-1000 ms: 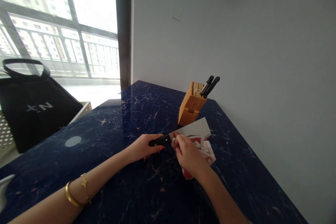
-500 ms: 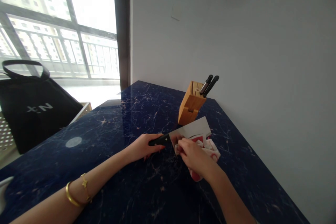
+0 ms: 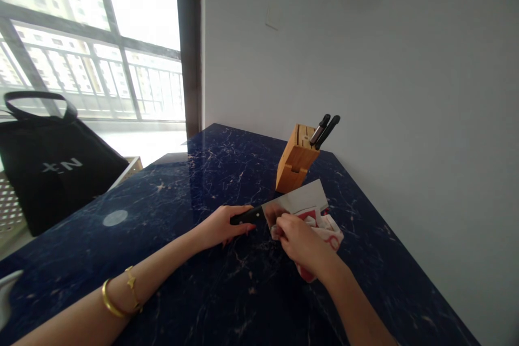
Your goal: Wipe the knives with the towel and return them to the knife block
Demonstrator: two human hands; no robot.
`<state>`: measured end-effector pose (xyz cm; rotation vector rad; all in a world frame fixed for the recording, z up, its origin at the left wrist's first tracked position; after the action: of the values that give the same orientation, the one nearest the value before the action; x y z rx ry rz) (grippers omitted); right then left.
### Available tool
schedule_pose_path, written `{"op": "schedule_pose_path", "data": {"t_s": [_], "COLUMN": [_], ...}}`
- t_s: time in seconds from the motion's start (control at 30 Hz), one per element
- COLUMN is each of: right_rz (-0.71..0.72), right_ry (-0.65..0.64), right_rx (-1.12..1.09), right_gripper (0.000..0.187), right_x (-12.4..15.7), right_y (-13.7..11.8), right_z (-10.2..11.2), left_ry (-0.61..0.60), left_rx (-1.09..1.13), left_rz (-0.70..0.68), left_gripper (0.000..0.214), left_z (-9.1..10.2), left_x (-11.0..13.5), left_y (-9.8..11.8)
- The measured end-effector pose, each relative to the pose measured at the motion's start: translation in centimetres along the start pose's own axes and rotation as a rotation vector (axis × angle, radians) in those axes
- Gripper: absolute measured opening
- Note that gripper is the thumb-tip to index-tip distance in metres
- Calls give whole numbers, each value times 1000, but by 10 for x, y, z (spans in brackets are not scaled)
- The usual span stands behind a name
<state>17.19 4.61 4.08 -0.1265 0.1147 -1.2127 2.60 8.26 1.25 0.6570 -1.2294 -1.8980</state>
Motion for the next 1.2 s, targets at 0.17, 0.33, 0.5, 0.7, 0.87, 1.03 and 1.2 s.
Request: {"op": "schedule_pose_path", "data": {"t_s": [0.17, 0.33, 0.5, 0.7, 0.87, 1.03, 1.2], "right_rz": [8, -47, 11, -42, -199, -125, -78], "right_ry": [16, 79, 77, 282, 347, 124, 103], "right_rx": [-49, -100, -117, -201, -155, -135, -154], "right_gripper": [13, 13, 11, 10, 9, 12, 11], "right_x": [-1, 0, -1, -2, 0, 2, 2], "right_y": [1, 11, -8, 11, 39, 24, 26], "right_z": [0, 11, 6, 24, 32, 18, 18], "left_ry": [5, 0, -3, -15, -10, -6, -9], "left_rx": [3, 11, 9, 8, 4, 12, 13], "left_rz": [0, 8, 3, 16, 13, 32, 30], "left_gripper": [50, 50, 47, 50, 52, 52, 52], "left_z": [1, 0, 0, -1, 0, 0, 0], "left_x": [0, 1, 0, 0, 1, 1, 1], "left_y": [0, 0, 0, 0, 2, 0, 0]}}
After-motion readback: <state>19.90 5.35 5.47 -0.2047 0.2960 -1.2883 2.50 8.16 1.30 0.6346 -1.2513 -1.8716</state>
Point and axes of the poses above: each hand's wrist, its own x-axis away from the middle knuckle, its own z-axis out of the back of the hand, y = z × x, the point moved 7 cm from there along -x, towards the middle knuckle, and after that the axes turned 3 degrees about x, right-handed, at the moved point
